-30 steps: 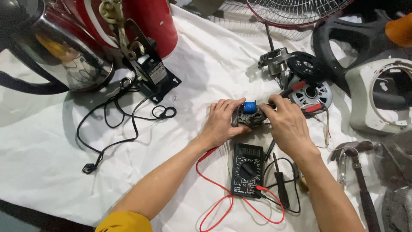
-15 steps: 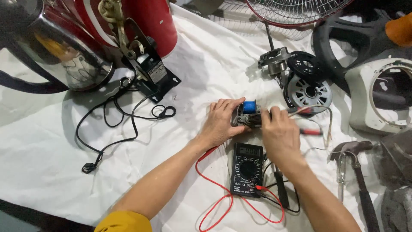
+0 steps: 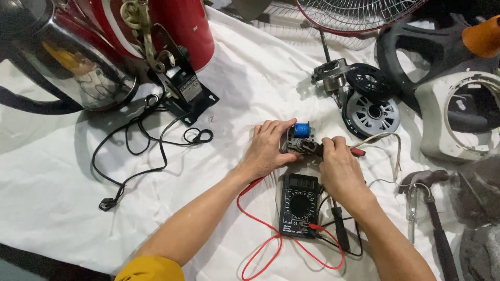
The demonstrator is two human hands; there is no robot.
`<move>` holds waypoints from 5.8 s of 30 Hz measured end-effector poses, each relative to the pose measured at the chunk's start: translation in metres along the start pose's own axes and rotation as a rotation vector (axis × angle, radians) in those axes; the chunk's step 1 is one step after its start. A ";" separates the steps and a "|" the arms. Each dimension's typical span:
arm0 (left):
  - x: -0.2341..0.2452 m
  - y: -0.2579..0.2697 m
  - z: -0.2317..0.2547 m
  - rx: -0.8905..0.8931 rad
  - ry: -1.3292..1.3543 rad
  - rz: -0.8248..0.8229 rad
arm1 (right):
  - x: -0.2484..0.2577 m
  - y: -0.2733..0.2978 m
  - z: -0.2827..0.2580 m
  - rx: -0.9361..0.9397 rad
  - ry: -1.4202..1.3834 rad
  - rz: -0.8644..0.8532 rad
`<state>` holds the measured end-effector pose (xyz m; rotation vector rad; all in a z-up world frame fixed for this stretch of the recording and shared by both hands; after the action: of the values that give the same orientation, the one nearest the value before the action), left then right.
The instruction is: Testing an electrical component using a multimeter and pliers in a repair setting.
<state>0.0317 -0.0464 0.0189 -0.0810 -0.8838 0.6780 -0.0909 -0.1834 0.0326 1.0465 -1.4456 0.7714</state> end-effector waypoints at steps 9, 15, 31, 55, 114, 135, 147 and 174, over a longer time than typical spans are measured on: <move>-0.003 0.001 -0.004 -0.042 0.025 0.072 | 0.005 -0.002 0.042 -0.120 -0.127 -0.031; -0.002 -0.002 0.001 0.032 -0.034 -0.008 | 0.089 0.010 0.044 -0.169 -0.944 0.339; -0.003 -0.001 -0.001 0.010 -0.014 0.003 | 0.069 0.001 0.048 -0.085 -2.124 0.092; -0.009 -0.001 -0.011 -0.008 0.004 0.044 | 0.044 -0.012 0.045 0.242 0.354 0.712; -0.003 -0.001 -0.002 -0.054 -0.037 0.050 | 0.011 -0.017 0.027 0.258 0.474 0.418; -0.006 -0.001 -0.006 -0.056 -0.024 0.051 | 0.053 -0.073 0.010 0.601 0.611 0.271; -0.006 0.000 -0.005 -0.079 -0.041 0.082 | 0.050 -0.081 0.002 0.688 0.679 0.272; -0.001 -0.001 0.000 -0.009 -0.019 0.004 | 0.026 0.019 0.005 0.154 0.611 0.597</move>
<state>0.0318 -0.0472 0.0186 -0.0848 -0.9052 0.6797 -0.1096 -0.1855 0.0596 0.4021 -1.1637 1.5000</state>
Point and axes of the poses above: each hand's wrist, its own y-axis away from the middle knuckle, its own x-axis out of the back of the hand, z = x × y, the point moved 6 cm from there along -y, towards the middle knuckle
